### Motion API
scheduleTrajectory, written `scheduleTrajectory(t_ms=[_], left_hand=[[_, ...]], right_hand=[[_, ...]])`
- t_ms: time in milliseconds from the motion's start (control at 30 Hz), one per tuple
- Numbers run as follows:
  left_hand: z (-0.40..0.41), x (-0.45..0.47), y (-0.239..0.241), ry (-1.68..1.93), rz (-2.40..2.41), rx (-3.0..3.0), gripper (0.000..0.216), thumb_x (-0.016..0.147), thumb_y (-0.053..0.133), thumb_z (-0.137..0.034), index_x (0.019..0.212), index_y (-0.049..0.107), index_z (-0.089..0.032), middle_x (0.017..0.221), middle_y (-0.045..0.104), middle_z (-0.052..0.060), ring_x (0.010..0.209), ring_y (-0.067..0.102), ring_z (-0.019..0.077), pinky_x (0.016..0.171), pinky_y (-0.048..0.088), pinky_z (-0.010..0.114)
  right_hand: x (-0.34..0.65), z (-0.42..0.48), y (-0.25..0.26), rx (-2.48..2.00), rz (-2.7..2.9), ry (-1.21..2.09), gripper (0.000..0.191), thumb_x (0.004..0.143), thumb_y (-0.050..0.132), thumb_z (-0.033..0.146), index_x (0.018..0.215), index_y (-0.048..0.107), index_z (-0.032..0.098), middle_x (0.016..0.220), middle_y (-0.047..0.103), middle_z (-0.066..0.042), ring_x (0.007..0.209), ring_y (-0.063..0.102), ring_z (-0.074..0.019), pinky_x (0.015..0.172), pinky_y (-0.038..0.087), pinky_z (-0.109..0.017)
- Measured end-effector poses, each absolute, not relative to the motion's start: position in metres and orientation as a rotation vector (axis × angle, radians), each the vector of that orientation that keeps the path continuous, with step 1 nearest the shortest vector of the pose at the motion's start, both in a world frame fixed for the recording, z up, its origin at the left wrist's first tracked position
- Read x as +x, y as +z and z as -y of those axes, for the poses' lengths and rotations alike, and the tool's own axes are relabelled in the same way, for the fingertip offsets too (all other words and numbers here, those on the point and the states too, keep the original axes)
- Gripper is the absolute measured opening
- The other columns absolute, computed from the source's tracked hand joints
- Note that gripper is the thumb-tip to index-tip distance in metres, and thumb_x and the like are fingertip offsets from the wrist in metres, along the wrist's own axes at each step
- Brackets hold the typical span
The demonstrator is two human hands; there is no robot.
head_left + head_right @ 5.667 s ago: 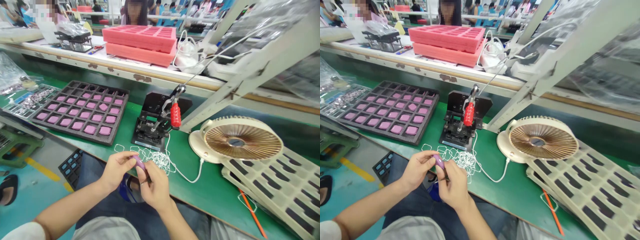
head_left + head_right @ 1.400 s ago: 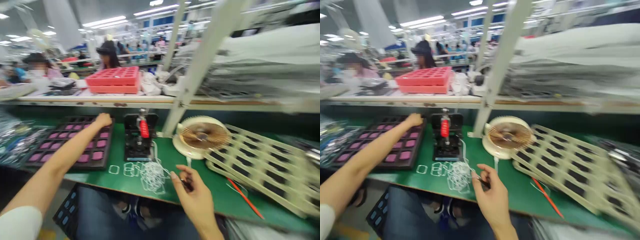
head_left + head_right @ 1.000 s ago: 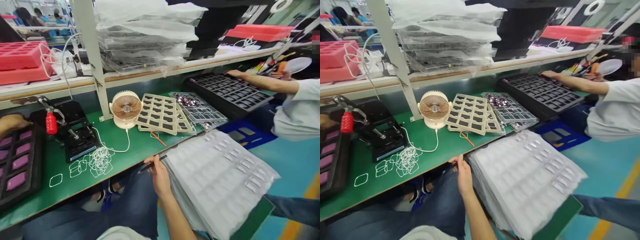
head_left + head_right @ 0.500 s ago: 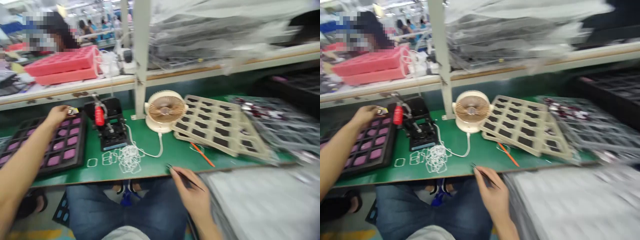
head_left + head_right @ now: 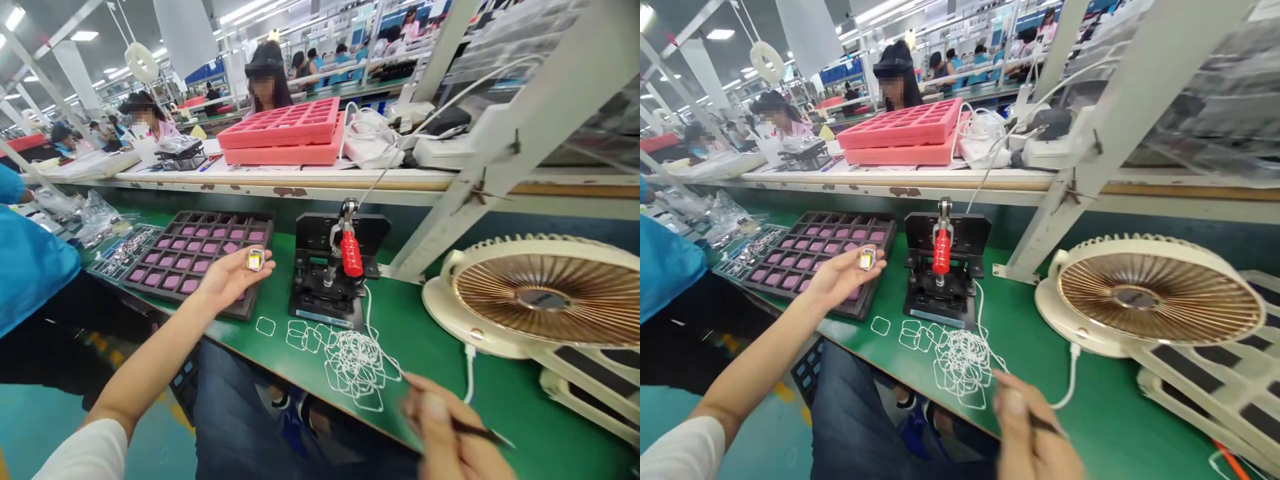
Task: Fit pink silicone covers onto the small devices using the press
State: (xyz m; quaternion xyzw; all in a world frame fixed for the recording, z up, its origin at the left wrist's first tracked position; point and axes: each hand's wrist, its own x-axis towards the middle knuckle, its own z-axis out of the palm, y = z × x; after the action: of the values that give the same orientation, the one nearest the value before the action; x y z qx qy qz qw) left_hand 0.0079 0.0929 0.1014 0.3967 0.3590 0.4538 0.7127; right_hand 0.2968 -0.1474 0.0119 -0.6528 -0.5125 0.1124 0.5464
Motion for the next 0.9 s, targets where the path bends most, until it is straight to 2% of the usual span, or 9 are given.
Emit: scheduleTrajectory(t_ms=[100,167,367,567,900], left_hand=[[-0.045,0.026,0.088,0.989,-0.713,0.825,0.031,0.099,0.072,-0.027,0.128,0.073,-0.014,0.136,0.076,0.017,0.125,0.074,0.0371,0.118,0.053,0.059],[-0.017,0.039,0.08,1.0,-0.678,0.787,0.032,0.1,0.073,-0.028,0.13,0.073,-0.017,0.139,0.076,0.016,0.125,0.074,0.0361,0.117,0.054,0.059],[0.03,0.059,0.07,1.016,-0.666,0.661,0.034,0.1,0.075,-0.03,0.132,0.074,-0.018,0.144,0.073,0.017,0.13,0.071,0.0336,0.11,0.058,0.046],[0.041,0.06,0.066,0.975,-0.676,0.565,0.03,0.103,0.072,-0.03,0.128,0.077,-0.015,0.128,0.08,0.018,0.109,0.077,0.0214,0.097,0.06,0.031],[0.052,0.058,0.06,0.996,-0.703,0.649,0.027,0.095,0.082,-0.03,0.121,0.083,-0.022,0.123,0.083,0.012,0.112,0.079,0.0241,0.101,0.06,0.034]], right_hand=[[0.251,0.102,0.041,-1.345,1.458,0.276,0.021,0.107,0.063,0.036,0.123,0.074,0.029,0.093,0.074,-0.005,0.07,0.069,-0.0202,0.059,0.056,-0.03],[0.231,0.078,0.047,-1.253,1.549,0.259,0.024,0.107,0.066,0.032,0.13,0.071,0.027,0.083,0.068,-0.002,0.063,0.063,-0.0167,0.058,0.053,-0.028],[0.218,0.06,0.037,-1.17,1.701,0.171,0.028,0.109,0.064,0.023,0.136,0.069,0.026,0.093,0.065,-0.003,0.077,0.067,-0.0141,0.067,0.054,-0.026],[0.22,0.074,0.033,-1.202,1.704,0.039,0.023,0.109,0.064,0.021,0.131,0.072,0.024,0.088,0.063,-0.002,0.072,0.065,-0.0125,0.063,0.049,-0.025],[0.224,0.085,0.023,-1.161,1.774,-0.003,0.034,0.105,0.069,0.013,0.137,0.068,0.024,0.095,0.067,-0.003,0.081,0.069,-0.0131,0.07,0.051,-0.025]])
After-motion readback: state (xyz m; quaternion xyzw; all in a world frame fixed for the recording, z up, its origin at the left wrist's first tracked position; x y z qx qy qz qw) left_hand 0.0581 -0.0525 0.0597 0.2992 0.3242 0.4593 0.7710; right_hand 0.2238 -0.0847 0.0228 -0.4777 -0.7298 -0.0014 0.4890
